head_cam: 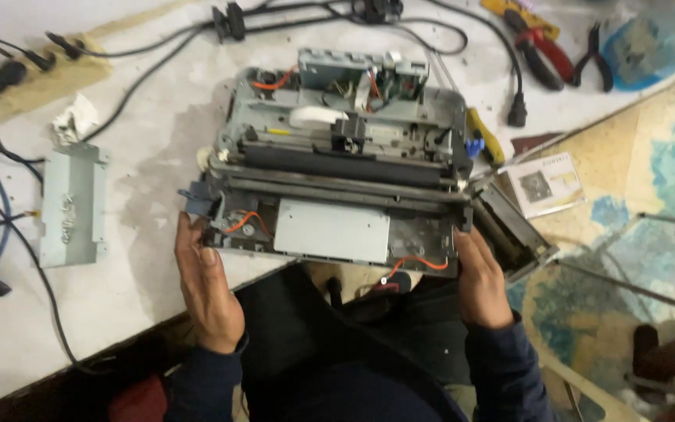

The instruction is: The person works on a disassembled printer placed on a cluttered workbench. They use a screwdriver to adjust internal components and manipulate various parts of the printer's mechanism with their hands.

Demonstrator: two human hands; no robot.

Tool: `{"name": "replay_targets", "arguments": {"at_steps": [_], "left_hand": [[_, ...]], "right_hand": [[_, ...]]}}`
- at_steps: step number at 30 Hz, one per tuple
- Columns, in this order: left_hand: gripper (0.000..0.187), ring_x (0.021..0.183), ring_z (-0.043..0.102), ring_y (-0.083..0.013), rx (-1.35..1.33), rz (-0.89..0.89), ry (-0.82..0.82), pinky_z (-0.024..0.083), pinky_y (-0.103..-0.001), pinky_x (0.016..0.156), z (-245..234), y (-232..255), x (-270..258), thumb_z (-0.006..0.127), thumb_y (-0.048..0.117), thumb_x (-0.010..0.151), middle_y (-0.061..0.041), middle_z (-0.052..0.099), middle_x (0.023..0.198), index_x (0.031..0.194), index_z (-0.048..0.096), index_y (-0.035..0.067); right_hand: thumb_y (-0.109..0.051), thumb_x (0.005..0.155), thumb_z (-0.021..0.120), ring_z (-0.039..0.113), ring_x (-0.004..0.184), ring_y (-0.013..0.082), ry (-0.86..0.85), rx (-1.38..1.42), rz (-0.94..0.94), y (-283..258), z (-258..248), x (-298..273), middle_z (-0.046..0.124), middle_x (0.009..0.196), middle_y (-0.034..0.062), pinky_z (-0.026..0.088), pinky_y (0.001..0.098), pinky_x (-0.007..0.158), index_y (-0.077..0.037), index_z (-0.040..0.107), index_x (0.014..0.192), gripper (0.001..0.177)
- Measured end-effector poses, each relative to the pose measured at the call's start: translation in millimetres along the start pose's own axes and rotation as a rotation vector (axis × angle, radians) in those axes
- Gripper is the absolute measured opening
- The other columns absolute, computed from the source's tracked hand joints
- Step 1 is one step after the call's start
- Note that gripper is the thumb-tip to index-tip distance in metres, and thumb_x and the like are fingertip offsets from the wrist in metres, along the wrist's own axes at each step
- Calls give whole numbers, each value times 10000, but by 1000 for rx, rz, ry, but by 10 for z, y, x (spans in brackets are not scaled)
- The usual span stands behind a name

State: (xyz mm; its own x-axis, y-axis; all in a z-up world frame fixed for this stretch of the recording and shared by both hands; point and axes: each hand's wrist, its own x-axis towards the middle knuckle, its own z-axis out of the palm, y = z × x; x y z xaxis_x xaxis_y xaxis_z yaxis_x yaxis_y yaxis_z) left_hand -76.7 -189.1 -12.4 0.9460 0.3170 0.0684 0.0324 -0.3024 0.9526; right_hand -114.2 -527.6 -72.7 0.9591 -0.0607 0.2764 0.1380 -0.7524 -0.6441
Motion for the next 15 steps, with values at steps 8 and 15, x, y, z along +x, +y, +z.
{"name": "replay_targets", "arguments": {"at_steps": [8, 15], "left_hand": [[628, 1526, 252, -435, -47, 290, -57, 129, -521, 1265, -42, -265, 43, 321, 316, 1153, -334, 300, 1592, 1615, 163, -79], [826, 1517, 295, -290, -506, 194, -80, 195, -413, 1308, -94, -477, 583, 231, 686, 1043, -199, 296, 1593, 1621, 199, 96]], "right_hand": [[-83, 1016, 559, 608, 1245, 358, 167, 748, 586, -323, 61, -11, 634, 1326, 248, 460, 517, 1108, 7, 614, 1372, 371], [-269, 946, 535, 714, 957, 267, -251, 1058, 889, -841, -110, -249, 757, 1146, 130, 554, 403, 803, -49, 659, 1298, 433]]}}
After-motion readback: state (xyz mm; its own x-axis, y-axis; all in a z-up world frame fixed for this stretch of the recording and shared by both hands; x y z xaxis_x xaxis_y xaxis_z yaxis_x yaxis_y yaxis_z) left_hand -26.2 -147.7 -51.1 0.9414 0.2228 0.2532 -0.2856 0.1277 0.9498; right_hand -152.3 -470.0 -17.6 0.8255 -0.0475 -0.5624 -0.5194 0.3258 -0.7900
